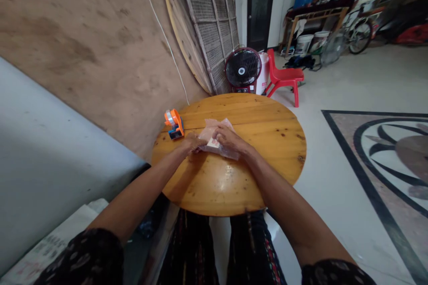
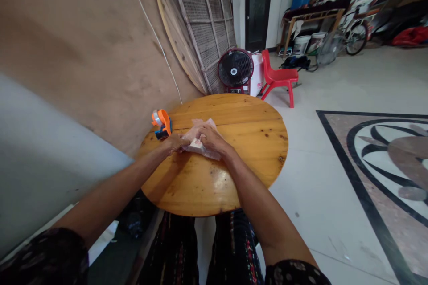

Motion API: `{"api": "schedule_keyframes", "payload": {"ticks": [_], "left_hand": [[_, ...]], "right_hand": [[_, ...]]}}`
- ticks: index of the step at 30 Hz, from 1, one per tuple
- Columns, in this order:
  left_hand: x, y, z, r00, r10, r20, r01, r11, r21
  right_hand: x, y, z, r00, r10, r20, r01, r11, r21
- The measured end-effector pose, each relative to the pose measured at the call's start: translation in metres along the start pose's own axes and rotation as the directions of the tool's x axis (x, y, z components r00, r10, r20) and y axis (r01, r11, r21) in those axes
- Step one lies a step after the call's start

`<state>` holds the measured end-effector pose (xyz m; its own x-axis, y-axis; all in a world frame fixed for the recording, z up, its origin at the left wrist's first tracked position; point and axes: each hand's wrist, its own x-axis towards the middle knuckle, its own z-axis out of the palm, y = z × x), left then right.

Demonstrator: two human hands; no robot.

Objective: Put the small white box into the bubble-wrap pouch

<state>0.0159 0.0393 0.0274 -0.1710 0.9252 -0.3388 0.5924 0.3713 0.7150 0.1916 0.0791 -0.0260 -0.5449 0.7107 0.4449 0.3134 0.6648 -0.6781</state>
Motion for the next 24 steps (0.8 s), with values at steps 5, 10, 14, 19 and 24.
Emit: {"api": "schedule_keyframes", "payload": {"ticks": [5,10,14,19,24], "left_hand": [[-0.006,0.004,0.005,0.998,0.052,-0.019,-0.053,0.998,-0.026],[-0.009,0.009,0.006,0.997,0.078,-0.027,-0.08,0.995,-0.065],[-0.011,0.012,0.005,0.991,0.125,-0.049,-0.129,0.988,-0.082],[-0.014,0.014,0.009,0.971,0.231,-0.054,-0.234,0.97,-0.065],[-0.022,0.017,-0.001,0.952,0.301,0.06,-0.299,0.953,-0.035]], "right_hand": [[0.0,0.003,0.002,1.0,0.016,-0.003,-0.016,1.0,-0.01],[0.002,0.0,0.0,0.999,0.039,0.017,-0.038,0.999,-0.033],[0.003,-0.008,-0.003,0.996,0.076,0.045,-0.075,0.997,-0.028],[0.001,-0.015,-0.006,0.997,0.061,0.046,-0.062,0.998,0.014],[0.002,-0.018,-0.006,0.985,0.162,0.055,-0.164,0.986,0.032]]}}
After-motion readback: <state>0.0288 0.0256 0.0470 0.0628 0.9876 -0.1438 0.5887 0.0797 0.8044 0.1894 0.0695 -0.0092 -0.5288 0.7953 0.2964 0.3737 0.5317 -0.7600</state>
